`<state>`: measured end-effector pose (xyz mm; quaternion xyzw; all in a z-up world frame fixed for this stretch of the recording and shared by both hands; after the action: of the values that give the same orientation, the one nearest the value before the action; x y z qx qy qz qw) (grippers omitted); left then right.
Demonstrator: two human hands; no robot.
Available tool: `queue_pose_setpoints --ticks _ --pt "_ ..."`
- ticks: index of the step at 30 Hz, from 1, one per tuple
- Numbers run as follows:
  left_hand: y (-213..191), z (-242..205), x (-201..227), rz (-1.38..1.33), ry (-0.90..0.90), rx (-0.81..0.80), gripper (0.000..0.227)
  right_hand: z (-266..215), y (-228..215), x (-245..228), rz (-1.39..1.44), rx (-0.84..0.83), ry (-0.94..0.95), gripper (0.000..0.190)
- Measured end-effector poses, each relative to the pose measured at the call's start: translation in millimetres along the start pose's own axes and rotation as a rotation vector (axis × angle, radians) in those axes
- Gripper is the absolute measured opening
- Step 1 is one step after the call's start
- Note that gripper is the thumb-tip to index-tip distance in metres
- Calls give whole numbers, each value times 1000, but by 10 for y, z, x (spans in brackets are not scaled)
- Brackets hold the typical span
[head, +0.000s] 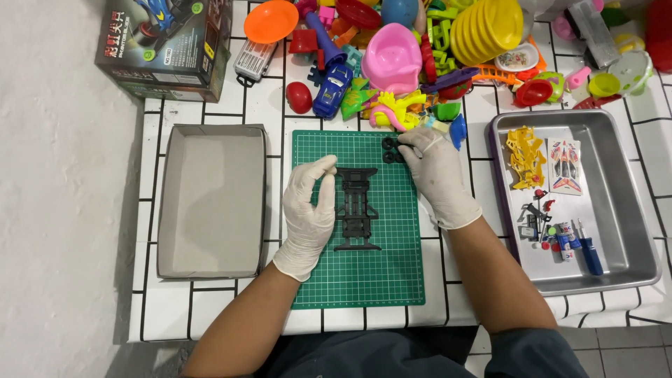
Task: The person assembles a model by placing a black chassis on a green cutting mat, then adding small black wheels, red and white components, and a yellow body shell. They handle each piece individually, positioning them on the mat and occasionally picking up items from a nearby metal tray.
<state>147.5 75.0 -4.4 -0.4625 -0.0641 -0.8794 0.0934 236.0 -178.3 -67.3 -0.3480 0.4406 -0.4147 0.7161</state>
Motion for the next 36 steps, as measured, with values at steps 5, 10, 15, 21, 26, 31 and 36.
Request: queue_pose_setpoints --ticks 5,10,15,21,26,31,36 --pt "29 -3 2 8 34 -3 24 -6 -53 -8 26 67 -34 17" --pt "42 -1 39 37 59 -13 23 -54 -270 -101 103 161 -1 18" --pt "111 -45 81 9 105 -81 24 -270 -1040 -210 119 256 77 17" --pt "367 -68 378 5 84 -197 24 -840 -1500 896 33 125 319 27" --pt "836 -181 569 140 46 -428 22 -1004 -1849 1136 -104 -140 546 31" --pt "1393 -327 440 214 -12 -597 28 -1066 -1651 1527 -169 -234 487 36" --pt "1889 -437 402 160 46 -670 29 -994 -1485 1779 -219 -247 490 29"
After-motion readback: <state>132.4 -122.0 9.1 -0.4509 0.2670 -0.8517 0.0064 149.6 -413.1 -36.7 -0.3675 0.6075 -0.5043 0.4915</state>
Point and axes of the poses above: each hand's wrist, its own z-axis towards the middle knuckle, its own y-axis out of the palm, x = y × z, the point moved 8 cm from there along z, towards the middle knuckle, and after that the axes turned 8 degrees about -z, right-handed, at the moved point
